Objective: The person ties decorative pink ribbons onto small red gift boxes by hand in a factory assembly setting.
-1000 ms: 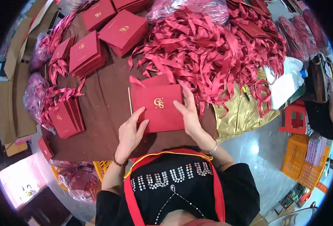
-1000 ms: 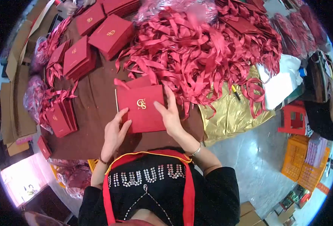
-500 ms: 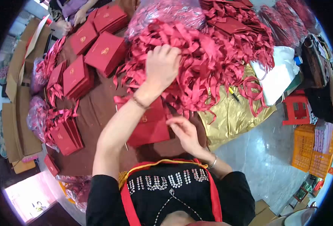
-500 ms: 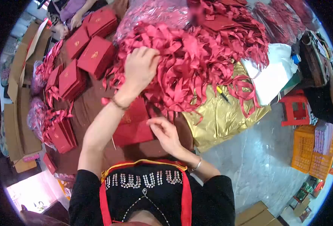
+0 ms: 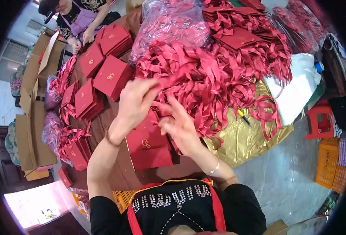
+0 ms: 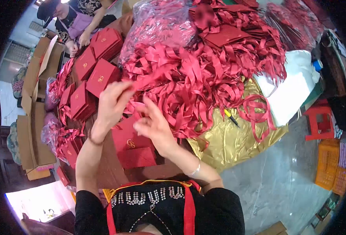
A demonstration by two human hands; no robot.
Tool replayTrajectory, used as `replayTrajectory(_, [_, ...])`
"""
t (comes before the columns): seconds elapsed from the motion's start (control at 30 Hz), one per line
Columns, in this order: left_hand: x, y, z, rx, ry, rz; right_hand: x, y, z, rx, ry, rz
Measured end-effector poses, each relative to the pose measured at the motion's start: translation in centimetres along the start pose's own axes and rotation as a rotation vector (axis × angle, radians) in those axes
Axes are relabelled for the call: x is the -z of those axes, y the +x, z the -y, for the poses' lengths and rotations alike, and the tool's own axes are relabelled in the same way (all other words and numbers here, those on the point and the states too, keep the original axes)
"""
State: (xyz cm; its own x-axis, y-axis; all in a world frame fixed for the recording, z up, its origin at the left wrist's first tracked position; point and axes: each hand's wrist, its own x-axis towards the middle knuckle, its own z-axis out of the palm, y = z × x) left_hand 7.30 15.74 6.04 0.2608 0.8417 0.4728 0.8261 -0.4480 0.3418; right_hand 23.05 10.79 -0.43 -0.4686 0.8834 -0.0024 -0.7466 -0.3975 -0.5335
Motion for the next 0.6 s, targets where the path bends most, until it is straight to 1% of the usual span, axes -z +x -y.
replayTrajectory(0.03, [1.1,-0.9,-0.9,0.014,-0.075,0.072,0.1,1.6,0.4,-0.1,0.097,0.045])
replayTrajectory(0.07, [2.0,-2.0,-1.6,0.106,-0.161,0.148,0.7,2.9,0.3,-0.158,0.157,0.085])
replayTrajectory(0.13, [3.6,-4.2,-2.9,0.467,-0.452,0.294,0.2,3.9,1.2,-0.177,0.223,-0.031])
replayTrajectory(0.17, [4.4,-5.3,-3.3,0.485,-0.453,0.287,0.1,4.4,1.5,-0.175,0.262,-0.067])
replayTrajectory(0.2, [5.4,-6.6,-3.5,0.683,-0.768,0.292,1.6,4.6,0.8,-0.157,0.287,-0.033])
replayTrajectory(0.23, [6.4,-8.0,-3.5,0.875,-1.089,0.287,2.3,4.8,0.4,-0.136,0.282,-0.043])
replayTrajectory(0.27, [6.8,-10.2,-2.6,0.89,-1.095,0.281,2.6,4.8,0.2,-0.111,0.276,-0.053])
replayTrajectory(0.3, [6.7,-12.8,-1.2,0.706,-1.256,0.253,2.6,4.6,0.1,-0.118,0.25,-0.103])
replayTrajectory(0.33, [6.7,-14.1,-1.0,0.512,-1.408,0.219,2.5,4.5,0.0,-0.129,0.246,-0.111])
replayTrajectory(0.4, [7.0,-15.5,-2.1,0.518,-1.588,-0.065,2.1,4.5,-0.3,-0.094,0.183,-0.176])
replayTrajectory(0.43, [7.4,-15.9,-2.3,0.527,-1.527,-0.159,1.8,4.5,-0.4,-0.103,0.203,-0.215])
replayTrajectory(0.47, [7.4,-16.1,-3.3,0.47,-1.538,-0.306,2.0,4.5,-1.0,-0.109,0.198,-0.224])
replayTrajectory(0.53, [7.6,-16.3,-4.7,0.497,-1.467,-0.617,2.4,4.1,-1.9,-0.089,0.133,-0.14])
replayTrajectory(0.57, [8.0,-16.8,-4.6,0.505,-1.47,-0.617,2.3,3.8,-2.1,-0.097,0.143,-0.11])
replayTrajectory(0.6, [8.6,-17.4,-4.3,0.527,-1.356,-0.645,2.2,3.5,-2.5,-0.103,0.142,-0.113])
